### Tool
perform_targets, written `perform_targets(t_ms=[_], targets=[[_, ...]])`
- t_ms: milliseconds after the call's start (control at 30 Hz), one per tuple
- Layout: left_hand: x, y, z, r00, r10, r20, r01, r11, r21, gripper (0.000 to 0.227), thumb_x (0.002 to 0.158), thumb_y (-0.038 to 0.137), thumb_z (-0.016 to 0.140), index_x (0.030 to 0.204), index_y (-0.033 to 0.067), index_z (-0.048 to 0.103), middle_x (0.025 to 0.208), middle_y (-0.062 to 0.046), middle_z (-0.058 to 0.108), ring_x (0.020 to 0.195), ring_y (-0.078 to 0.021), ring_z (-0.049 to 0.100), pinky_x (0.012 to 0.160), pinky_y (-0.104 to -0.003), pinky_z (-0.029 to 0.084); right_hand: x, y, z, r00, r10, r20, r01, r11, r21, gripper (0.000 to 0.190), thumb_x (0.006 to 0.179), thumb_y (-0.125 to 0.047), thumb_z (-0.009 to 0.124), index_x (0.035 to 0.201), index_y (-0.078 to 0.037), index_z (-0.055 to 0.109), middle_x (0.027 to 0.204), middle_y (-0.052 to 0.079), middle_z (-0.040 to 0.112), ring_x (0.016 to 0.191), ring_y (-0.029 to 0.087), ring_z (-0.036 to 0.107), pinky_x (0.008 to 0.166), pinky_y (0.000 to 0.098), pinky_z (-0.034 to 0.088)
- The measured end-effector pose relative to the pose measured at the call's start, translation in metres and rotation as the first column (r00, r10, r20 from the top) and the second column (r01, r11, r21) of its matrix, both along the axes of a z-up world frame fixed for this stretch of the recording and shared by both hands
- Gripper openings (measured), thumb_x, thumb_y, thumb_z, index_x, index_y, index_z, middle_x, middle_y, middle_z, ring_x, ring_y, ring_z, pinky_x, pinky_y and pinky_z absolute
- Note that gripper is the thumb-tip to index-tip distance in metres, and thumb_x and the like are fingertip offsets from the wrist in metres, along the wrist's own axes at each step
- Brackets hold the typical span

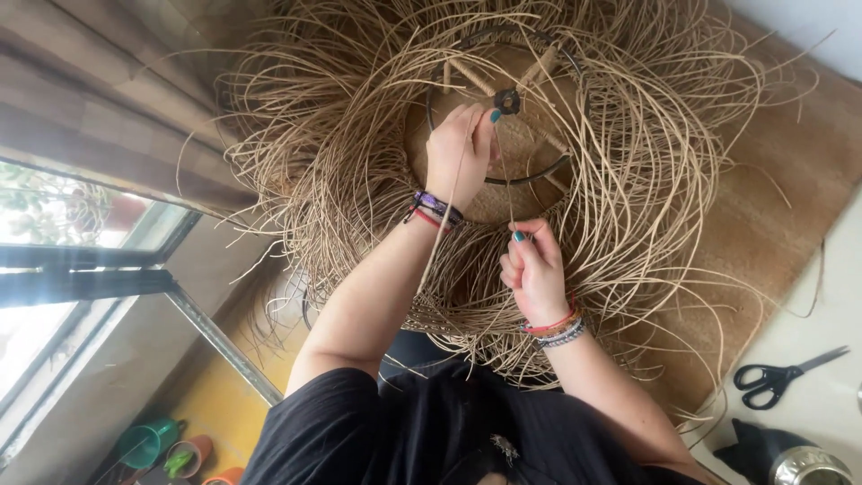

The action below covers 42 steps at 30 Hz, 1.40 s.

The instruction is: Assembling a wicker lampshade or decorative item by weaving straw strands around a metal frame.

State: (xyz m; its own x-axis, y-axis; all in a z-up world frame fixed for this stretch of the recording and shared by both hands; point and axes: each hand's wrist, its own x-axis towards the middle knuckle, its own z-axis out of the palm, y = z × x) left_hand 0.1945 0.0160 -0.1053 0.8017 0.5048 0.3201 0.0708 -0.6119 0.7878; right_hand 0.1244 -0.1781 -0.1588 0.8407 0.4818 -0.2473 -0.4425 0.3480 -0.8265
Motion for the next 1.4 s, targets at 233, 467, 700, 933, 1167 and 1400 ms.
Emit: perform_targets(t_ms=[233,467,700,933,1167,1400], targets=[[-0.025,-0.001,0.010,0.974,-0.111,0.199,0.128,0.989,-0.075,0.029,0.104,0.028,0.054,0.078,0.0153,0.062,0.065,0.003,0.060,0.061,-0.0193,0.073,0.054,-0.030,0.060,0.001,-0.001,0.011,0.999,0.026,-0.039,-0.025,0.999,0.024,0.011,0.106,-0.012,0.047,0.114,-0.016,0.053,0.064,-0.010,0.012,0.047,0.000,0.021,0.037,0.0124,0.018],[-0.133,-0.035,0.025,0.798,-0.571,0.193,0.359,0.708,0.608,0.016,0.102,0.015,0.055,0.102,0.0071,0.069,0.093,-0.010,0.061,0.093,-0.0329,0.067,0.082,-0.041,0.058,0.008,-0.006,0.027,0.964,0.209,-0.164,-0.206,0.978,0.035,0.022,0.102,-0.021,0.046,0.109,-0.009,0.062,0.059,-0.008,0.019,0.039,0.004,0.027,0.032,0.0163,0.024],[-0.158,-0.019,0.034,0.678,-0.708,0.196,0.668,0.705,0.237,0.037,0.087,-0.007,0.051,0.116,0.0018,0.073,0.098,-0.016,0.072,0.107,-0.0357,0.068,0.095,-0.044,0.055,0.008,-0.005,0.041,0.954,0.289,0.083,-0.229,0.878,-0.421,0.029,0.106,-0.022,0.046,0.096,-0.006,0.067,0.059,-0.010,0.029,0.039,0.000,0.037,0.031,0.0137,0.029],[-0.090,-0.062,-0.010,0.936,-0.330,0.119,0.261,0.430,-0.864,0.032,0.107,0.023,0.053,0.133,0.0068,0.057,0.109,-0.018,0.073,0.110,-0.0266,0.066,0.103,-0.041,0.049,0.012,-0.008,0.006,0.587,0.729,0.353,0.088,0.376,-0.922,0.026,0.101,-0.025,0.051,0.113,-0.006,0.067,0.071,0.020,0.070,0.079,0.044,0.072,0.066,0.0564,0.055],[-0.065,-0.066,-0.045,0.977,-0.196,-0.089,0.133,0.874,-0.468,0.029,0.108,0.031,0.047,0.095,0.0160,0.069,0.080,-0.010,0.073,0.088,-0.0354,0.071,0.077,-0.045,0.055,0.030,-0.014,0.068,0.382,0.715,0.586,0.366,0.466,-0.806,0.018,0.099,-0.016,0.052,0.104,-0.007,0.067,0.088,0.016,0.070,0.082,0.037,0.073,0.069,0.0469,0.059],[-0.074,-0.057,-0.026,0.974,-0.224,-0.038,0.163,0.803,-0.574,0.033,0.107,0.030,0.048,0.091,0.0195,0.075,0.070,-0.003,0.063,0.076,-0.0176,0.058,0.072,-0.033,0.048,0.078,0.006,0.054,0.114,0.631,0.768,0.566,0.594,-0.572,0.027,0.099,-0.008,0.056,0.124,-0.009,0.068,0.126,0.007,0.063,0.131,0.030,0.056,0.106,0.0514,0.044]])
